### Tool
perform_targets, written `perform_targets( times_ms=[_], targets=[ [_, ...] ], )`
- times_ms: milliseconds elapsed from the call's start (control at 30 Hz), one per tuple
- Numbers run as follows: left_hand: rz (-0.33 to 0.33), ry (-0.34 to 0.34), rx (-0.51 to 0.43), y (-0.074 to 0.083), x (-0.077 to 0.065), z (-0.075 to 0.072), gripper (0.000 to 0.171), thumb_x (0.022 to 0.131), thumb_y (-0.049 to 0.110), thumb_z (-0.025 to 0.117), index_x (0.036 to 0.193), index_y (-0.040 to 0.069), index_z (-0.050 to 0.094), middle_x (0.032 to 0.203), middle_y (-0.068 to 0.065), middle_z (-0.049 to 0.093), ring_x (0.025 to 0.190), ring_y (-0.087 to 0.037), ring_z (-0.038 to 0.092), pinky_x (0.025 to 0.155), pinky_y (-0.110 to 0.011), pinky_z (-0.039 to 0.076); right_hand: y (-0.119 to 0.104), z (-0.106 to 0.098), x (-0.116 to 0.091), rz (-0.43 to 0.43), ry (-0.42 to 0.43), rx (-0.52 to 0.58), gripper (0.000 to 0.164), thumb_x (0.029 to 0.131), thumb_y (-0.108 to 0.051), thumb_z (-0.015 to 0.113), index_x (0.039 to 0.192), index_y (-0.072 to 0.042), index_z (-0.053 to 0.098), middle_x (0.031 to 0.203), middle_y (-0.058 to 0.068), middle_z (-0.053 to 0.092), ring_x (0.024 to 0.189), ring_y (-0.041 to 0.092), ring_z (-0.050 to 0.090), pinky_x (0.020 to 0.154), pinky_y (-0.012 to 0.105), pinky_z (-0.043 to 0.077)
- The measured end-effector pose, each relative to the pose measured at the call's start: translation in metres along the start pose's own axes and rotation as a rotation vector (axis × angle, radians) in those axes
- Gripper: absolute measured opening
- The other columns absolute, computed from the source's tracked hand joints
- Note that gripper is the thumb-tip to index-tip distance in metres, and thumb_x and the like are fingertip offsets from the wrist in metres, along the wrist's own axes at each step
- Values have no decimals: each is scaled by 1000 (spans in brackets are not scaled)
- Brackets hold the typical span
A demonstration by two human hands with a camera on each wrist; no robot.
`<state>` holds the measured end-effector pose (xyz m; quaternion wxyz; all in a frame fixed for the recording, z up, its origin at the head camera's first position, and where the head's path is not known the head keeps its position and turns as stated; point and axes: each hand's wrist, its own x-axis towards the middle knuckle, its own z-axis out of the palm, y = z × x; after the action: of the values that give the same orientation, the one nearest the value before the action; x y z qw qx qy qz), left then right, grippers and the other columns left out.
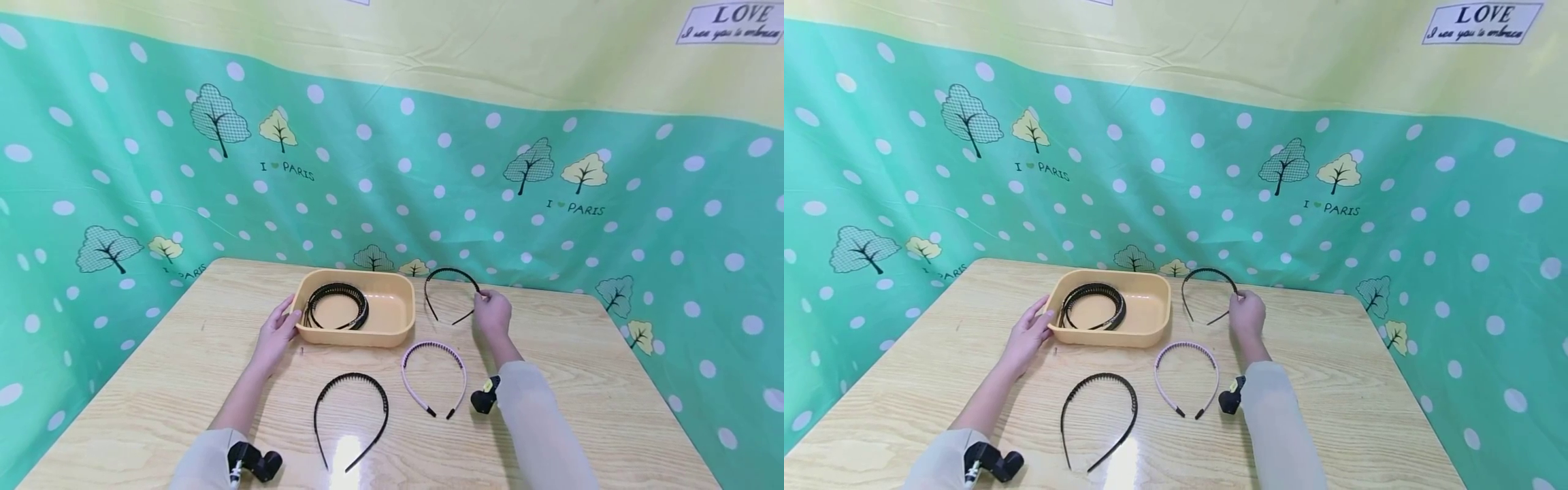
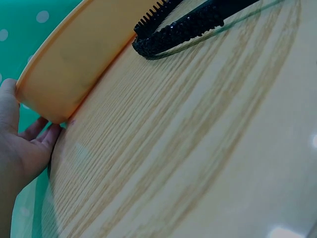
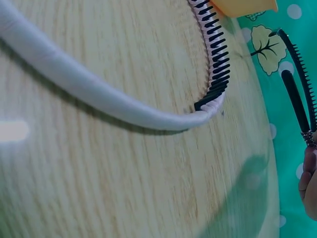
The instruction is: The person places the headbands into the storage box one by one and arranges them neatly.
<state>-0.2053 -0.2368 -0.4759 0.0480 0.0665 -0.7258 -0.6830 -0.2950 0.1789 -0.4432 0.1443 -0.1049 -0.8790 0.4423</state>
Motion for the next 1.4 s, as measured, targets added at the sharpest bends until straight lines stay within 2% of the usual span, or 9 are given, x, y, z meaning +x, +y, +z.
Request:
perform_targets(
  times_ms=[200,467,767,1000,1167,1400],
  targets=[
    [-2,1,0,-1,0,-1,59,97,37,49,149,22,26,144,-22,39,127,-32,44,90,-15,51,-2,4,0,-19,22,-4,29,92,-17,55,110,2,66,88,19,66,79,27,58,66,32,49],
    [-4,14,6,-3,0,-1,59,97,36,49,148,19,27,144,-23,40,120,-21,51,86,-12,51,-11,6,-4,-45,33,11,27,91,-16,57,109,1,67,84,15,63,73,25,55,60,28,45],
    [-5,12,11,-1,-2,0,58,97,35,48,149,20,26,144,-24,38,127,-35,45,91,-17,51,-22,9,-8,-68,49,25,26,89,-15,58,107,0,68,76,9,58,65,19,49,55,24,40],
    [1,14,22,1,-2,0,58,97,36,48,149,22,26,145,-23,38,127,-33,45,94,-20,50,-28,13,-10,-82,54,46,24,88,-15,60,105,-1,70,68,4,52,59,16,45,52,24,39],
    [-3,20,29,1,-1,0,58,97,38,48,148,24,27,144,-22,40,123,-27,48,93,-19,51,-31,16,-12,-74,54,54,24,88,-16,60,105,-1,70,70,4,54,60,14,46,52,22,39],
    [1,16,17,0,0,0,57,97,37,48,148,24,26,145,-22,39,126,-32,46,92,-18,51,-35,19,-15,-85,53,94,23,87,-13,61,104,1,70,72,7,57,63,16,48,52,22,40]
  ],
)
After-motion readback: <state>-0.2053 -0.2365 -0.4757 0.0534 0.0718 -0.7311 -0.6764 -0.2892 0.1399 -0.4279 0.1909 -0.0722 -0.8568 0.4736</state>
